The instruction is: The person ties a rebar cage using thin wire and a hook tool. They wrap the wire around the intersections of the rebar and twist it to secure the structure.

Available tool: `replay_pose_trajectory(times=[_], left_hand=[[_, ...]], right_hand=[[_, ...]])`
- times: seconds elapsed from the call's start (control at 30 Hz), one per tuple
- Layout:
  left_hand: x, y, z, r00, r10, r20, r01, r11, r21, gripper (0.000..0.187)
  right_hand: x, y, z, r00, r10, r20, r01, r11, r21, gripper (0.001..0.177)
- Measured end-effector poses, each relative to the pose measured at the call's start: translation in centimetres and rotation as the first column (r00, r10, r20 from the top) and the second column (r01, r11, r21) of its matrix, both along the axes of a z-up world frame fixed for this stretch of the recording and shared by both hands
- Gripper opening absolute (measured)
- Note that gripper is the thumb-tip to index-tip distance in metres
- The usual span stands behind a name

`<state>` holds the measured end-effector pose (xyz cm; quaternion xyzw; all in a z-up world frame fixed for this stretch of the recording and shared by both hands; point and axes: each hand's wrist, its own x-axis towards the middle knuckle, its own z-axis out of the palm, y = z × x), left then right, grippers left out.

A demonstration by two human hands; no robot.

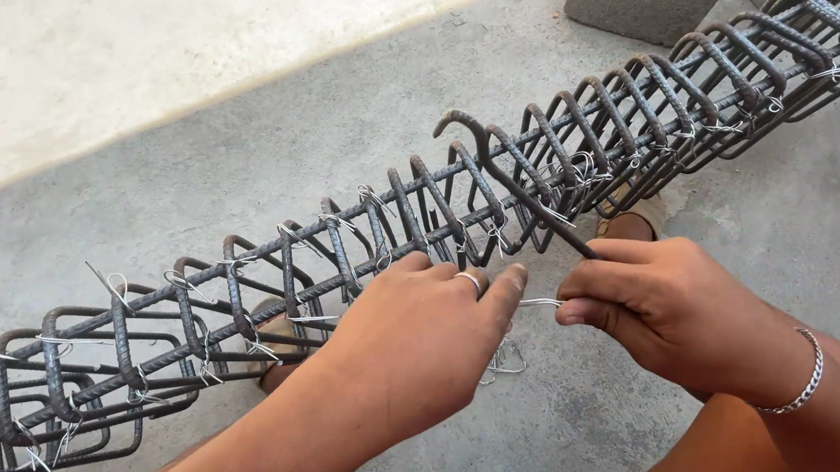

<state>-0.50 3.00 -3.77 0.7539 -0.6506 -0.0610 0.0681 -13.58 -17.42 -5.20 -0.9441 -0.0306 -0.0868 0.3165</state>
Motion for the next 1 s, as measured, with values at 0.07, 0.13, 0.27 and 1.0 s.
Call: replay_pose_trajectory(times=[0.07, 0.13, 0.27, 1.0], left_hand=[[-0.7, -0.4, -0.8, 0.994, 0.068, -0.089, -0.057, 0.990, 0.128, 0.036], [-0.9, -0.7, -1.3, 0.980, 0.134, -0.148, -0.095, 0.964, 0.248, 0.017], [-1.5, -0.3, -2.3, 0.761, 0.352, -0.545, -0.225, 0.931, 0.287, 0.023], [1.5, 0.3, 2.3, 0.493, 0.448, -0.745, -0.282, 0.893, 0.351, 0.029]], right_hand=[[0.1, 0.2, -1.0, 1.000, -0.011, 0.018, 0.012, 0.995, -0.097, 0.010], [0.3, 0.4, -1.7, 0.998, -0.026, 0.060, 0.038, 0.979, -0.201, 0.010], [0.1, 0.9, -2.9, 0.994, -0.096, 0.046, 0.104, 0.971, -0.214, 0.014], [-0.9, -3.1, -1.8, 0.858, -0.263, -0.442, 0.454, 0.791, 0.411, 0.039]])
